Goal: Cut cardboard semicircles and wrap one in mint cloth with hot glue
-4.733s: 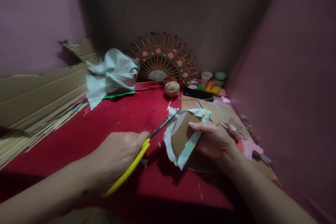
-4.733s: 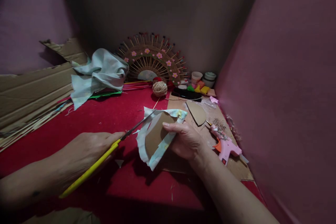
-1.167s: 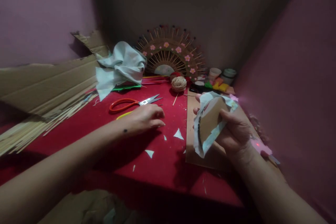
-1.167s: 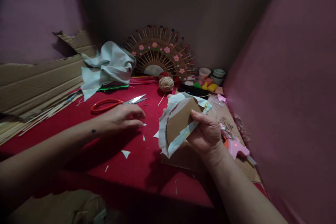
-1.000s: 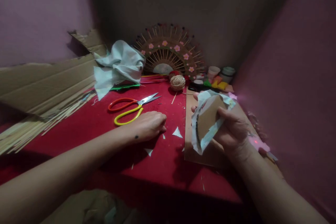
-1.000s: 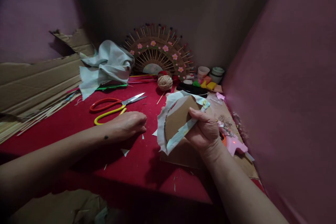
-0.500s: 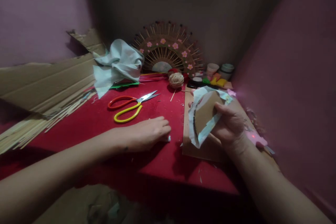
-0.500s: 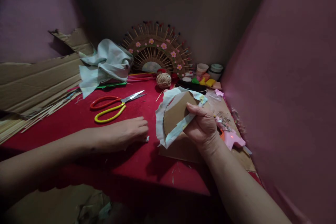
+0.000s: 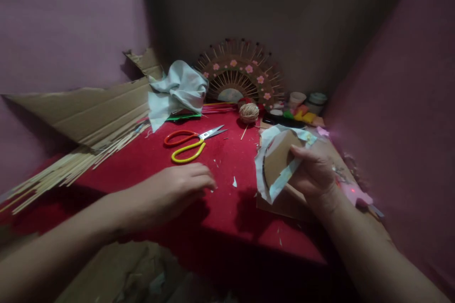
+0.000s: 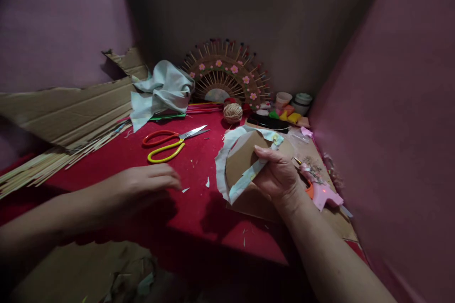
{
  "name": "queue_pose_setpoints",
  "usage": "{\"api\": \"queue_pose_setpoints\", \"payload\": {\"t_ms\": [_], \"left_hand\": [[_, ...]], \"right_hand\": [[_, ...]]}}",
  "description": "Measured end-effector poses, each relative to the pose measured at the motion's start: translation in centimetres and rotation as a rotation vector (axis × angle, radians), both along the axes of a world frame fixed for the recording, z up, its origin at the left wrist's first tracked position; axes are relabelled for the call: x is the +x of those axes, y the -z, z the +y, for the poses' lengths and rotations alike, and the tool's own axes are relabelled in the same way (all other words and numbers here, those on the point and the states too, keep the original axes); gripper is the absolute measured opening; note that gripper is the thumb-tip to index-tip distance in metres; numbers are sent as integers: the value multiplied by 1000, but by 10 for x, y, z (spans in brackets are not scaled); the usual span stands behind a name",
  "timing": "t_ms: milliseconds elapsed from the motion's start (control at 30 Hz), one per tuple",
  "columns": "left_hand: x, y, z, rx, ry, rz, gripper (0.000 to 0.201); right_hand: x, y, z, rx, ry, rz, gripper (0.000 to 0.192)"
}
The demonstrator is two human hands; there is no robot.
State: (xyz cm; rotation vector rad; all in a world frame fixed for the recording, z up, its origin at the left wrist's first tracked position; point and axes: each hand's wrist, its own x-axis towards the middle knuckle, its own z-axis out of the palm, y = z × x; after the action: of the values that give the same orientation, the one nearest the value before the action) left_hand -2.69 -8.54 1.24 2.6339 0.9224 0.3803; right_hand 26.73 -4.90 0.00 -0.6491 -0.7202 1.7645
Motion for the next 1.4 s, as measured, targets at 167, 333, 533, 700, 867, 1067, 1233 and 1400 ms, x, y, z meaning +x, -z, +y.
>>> {"api": "queue_pose_setpoints", "payload": {"t_ms": [167, 333, 533, 700, 867, 1067, 1233, 1400], "left_hand": [[44, 14, 17, 65, 181, 24, 26], [3, 12, 2, -47, 20, 225, 31], [9, 0, 24, -106, -224, -84, 27], [65, -15, 48, -307, -233, -351, 35], [103, -10, 67, -752, -198, -560, 41], [114, 8, 82, -930, -248, -751, 34], [112, 7, 81, -952, -295, -764, 32], [108, 6, 81, -969, -336, -816, 31]], "right_hand": [[-3, 4, 0, -16, -45, -4, 23], [-9, 5, 2, 7, -28, 36, 16], [-12, 7, 3, 45, -13, 27, 20], [-14, 5, 2, 55, 9, 28, 21], [-16, 3, 3, 90, 37, 22, 31], [-19, 7, 6, 96, 81, 6, 25], [-20, 5, 4, 143, 80, 29, 27], [-20, 0, 2, 141, 115, 31, 42]]}}
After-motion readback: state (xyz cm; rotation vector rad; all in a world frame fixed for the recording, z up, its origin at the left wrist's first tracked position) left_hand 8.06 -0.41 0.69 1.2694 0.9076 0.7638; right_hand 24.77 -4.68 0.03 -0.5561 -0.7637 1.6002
